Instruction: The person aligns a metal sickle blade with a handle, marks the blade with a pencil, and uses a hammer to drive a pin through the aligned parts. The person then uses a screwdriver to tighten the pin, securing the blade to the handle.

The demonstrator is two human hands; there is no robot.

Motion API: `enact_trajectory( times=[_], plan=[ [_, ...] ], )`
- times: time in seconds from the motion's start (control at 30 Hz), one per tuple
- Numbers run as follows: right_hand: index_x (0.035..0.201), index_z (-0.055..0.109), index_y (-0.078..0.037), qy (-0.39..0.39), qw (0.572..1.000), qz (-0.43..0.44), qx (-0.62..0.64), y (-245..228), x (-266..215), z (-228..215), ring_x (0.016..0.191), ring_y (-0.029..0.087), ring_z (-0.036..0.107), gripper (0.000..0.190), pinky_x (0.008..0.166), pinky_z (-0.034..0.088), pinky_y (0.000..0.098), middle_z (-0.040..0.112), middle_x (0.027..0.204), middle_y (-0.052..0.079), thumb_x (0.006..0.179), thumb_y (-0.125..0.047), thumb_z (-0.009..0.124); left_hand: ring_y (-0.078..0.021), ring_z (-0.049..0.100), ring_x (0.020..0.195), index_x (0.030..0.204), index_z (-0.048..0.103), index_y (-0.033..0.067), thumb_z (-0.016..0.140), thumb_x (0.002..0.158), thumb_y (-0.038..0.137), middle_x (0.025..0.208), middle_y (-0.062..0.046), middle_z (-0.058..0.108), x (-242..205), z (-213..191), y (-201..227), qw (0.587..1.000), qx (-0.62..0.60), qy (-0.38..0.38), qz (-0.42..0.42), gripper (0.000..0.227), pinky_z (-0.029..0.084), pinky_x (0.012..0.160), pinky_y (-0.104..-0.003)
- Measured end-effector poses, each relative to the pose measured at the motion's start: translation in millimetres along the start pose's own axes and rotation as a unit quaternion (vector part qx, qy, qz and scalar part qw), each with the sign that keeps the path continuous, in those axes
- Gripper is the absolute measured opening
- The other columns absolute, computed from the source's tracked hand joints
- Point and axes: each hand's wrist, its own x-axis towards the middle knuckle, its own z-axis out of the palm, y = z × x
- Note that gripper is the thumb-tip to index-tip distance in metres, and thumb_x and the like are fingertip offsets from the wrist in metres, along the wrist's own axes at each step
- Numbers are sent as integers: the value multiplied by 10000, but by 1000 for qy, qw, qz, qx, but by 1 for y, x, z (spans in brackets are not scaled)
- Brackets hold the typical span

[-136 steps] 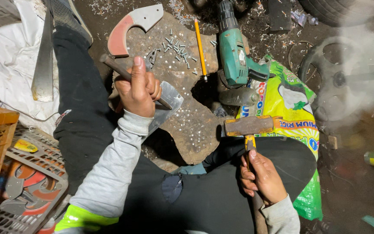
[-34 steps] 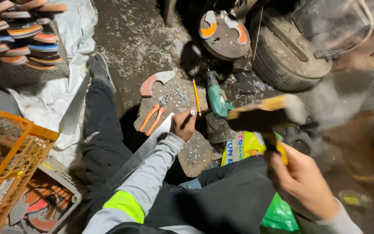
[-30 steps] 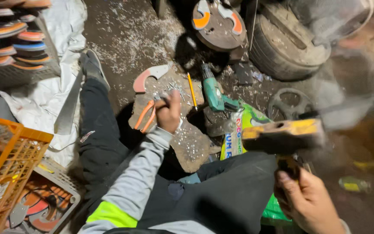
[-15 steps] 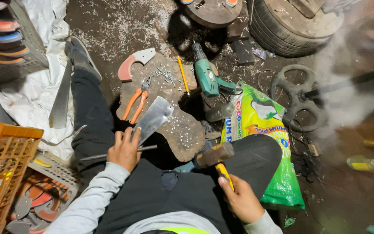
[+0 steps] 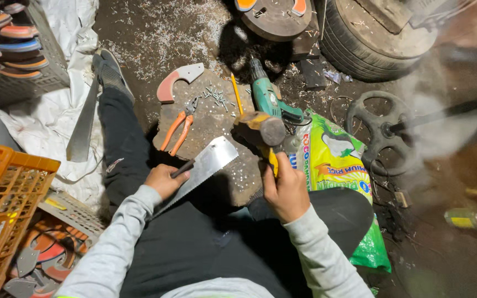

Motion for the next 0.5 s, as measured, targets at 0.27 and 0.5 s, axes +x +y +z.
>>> enact_trajectory(
  times=[0.27,0.5],
  plan=[
    [981,597,-28,-85,991,3,-106,31,16,88,672,500,639,272,603,503,571,667,726,284,944,-276,702,-343,747,754,886,799,57,742,832,513,765,-189,751,-9,11,-8,1000,-20,11,-20,463,555,750,-447],
    [965,597,-48,-104,987,78,-95,45,32,68,765,506,661,345,684,500,605,678,764,281,994,-390,632,-353,747,822,933,812,101,740,817,507,829,-178,758,-2,6,-4,999,-21,34,13,428,556,796,-449]
  ],
)
